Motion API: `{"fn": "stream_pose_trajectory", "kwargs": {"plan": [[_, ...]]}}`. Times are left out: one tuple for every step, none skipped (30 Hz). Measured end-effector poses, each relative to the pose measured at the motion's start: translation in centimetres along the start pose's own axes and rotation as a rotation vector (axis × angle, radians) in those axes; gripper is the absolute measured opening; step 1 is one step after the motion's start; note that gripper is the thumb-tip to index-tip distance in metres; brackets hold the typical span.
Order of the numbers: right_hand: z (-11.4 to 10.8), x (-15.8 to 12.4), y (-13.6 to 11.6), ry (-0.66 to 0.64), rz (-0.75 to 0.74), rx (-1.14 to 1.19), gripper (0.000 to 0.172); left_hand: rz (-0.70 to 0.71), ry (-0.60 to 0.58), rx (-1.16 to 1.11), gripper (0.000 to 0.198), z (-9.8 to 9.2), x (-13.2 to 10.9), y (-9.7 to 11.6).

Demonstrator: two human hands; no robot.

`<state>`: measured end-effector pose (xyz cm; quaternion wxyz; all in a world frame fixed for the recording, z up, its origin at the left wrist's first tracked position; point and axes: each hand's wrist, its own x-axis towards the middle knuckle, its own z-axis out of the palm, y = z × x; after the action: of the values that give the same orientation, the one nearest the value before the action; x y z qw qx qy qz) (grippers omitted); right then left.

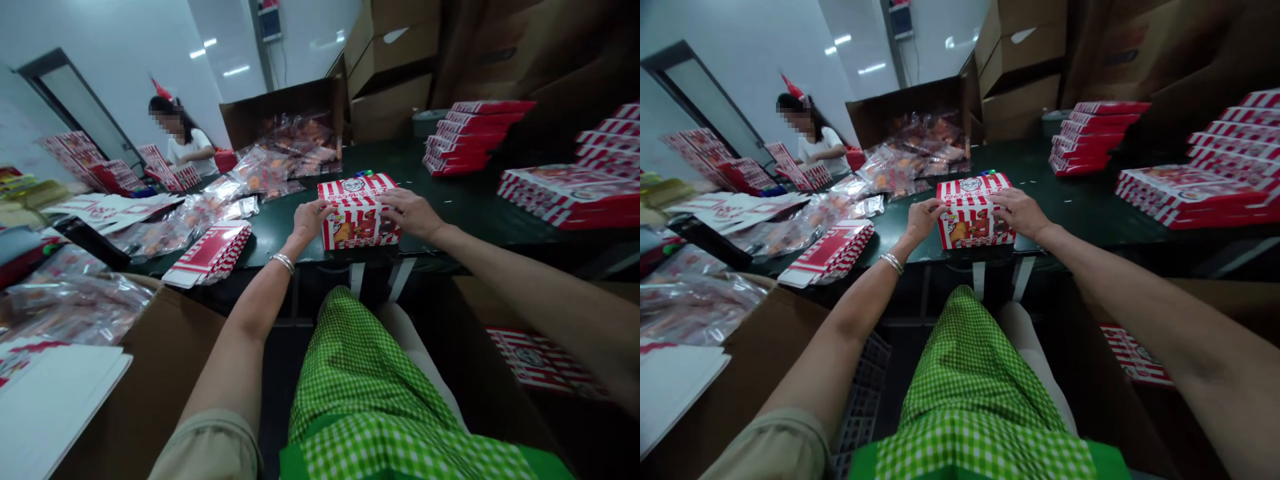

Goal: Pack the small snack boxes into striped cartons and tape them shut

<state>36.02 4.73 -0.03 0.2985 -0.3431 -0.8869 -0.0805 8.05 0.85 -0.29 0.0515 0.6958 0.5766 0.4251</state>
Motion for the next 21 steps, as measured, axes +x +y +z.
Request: {"fn": "stream_pose_trajectory", "kwargs": {"plan": [[0.0,0.0,0.0,-0.001,0.006,0.009,0.035,0.000,0.011,-0.011,0.014,0.2,0.0,-0.2],[0.0,0.0,0.0,-0.005,0.011,0.016,0.034,0.003,0.021,-0.021,0.014,0.5,-0.1,-0.3],[-0.1,0.0,-0.1,-0.010,0.013,0.019,0.034,0.007,0.032,-0.030,0.014,0.8,-0.1,-0.5],[-0.1,-0.1,-0.1,-0.017,0.013,0.020,0.034,0.008,0.048,-0.041,0.014,1.2,-0.2,-0.7],[-0.2,-0.1,-0.1,-0.023,0.011,0.019,0.034,0.006,0.065,-0.053,0.014,1.6,-0.3,-0.8],[-0.3,0.0,-0.1,-0.030,0.007,0.019,0.034,0.002,0.083,-0.062,0.015,1.9,-0.5,-0.9],[-0.3,0.0,-0.1,-0.035,0.004,0.019,0.034,-0.003,0.101,-0.069,0.016,2.1,-0.6,-0.9],[-0.4,-0.1,-0.1,-0.038,0.003,0.021,0.034,-0.008,0.118,-0.072,0.016,2.2,-0.7,-1.0],[-0.5,-0.1,-0.1,-0.040,0.002,0.024,0.034,-0.004,0.122,-0.076,0.016,2.2,-0.8,-1.1],[-0.5,-0.1,0.0,-0.040,0.001,0.027,0.034,0.013,0.105,-0.087,0.016,1.9,-0.7,-1.2],[-0.6,-0.1,0.0,-0.042,-0.004,0.032,0.034,0.043,0.061,-0.109,0.016,1.5,-0.6,-1.4],[-0.6,-0.1,0.0,-0.044,-0.009,0.036,0.034,0.082,-0.004,-0.138,0.018,1.0,-0.4,-1.6],[-0.6,-0.1,0.1,-0.046,-0.015,0.038,0.034,0.120,-0.077,-0.167,0.021,0.4,-0.2,-1.8],[-0.6,-0.1,0.1,-0.046,-0.020,0.039,0.034,0.147,-0.137,-0.189,0.024,-0.1,0.1,-2.0],[-0.6,-0.1,0.1,-0.046,-0.023,0.038,0.034,0.156,-0.176,-0.199,0.026,-0.5,0.3,-2.1],[-0.7,-0.1,0.1,-0.045,-0.021,0.035,0.034,0.148,-0.183,-0.200,0.025,-0.8,0.5,-2.1],[-0.7,-0.1,0.0,-0.041,-0.016,0.031,0.034,0.128,-0.167,-0.198,0.023,-0.8,0.5,-2.0],[-0.7,-0.1,0.0,-0.039,-0.012,0.028,0.034,0.106,-0.138,-0.198,0.020,-0.8,0.5,-1.9],[-0.7,-0.1,-0.1,-0.038,-0.010,0.026,0.033,0.088,-0.110,-0.205,0.018,-0.6,0.4,-1.8],[-0.7,-0.2,-0.2,-0.038,-0.006,0.024,0.033,0.074,-0.089,-0.214,0.018,-0.3,0.1,-1.7],[-0.7,-0.2,-0.2,-0.038,-0.003,0.023,0.033,0.070,-0.066,-0.221,0.019,0.0,-0.2,-1.6]]}}
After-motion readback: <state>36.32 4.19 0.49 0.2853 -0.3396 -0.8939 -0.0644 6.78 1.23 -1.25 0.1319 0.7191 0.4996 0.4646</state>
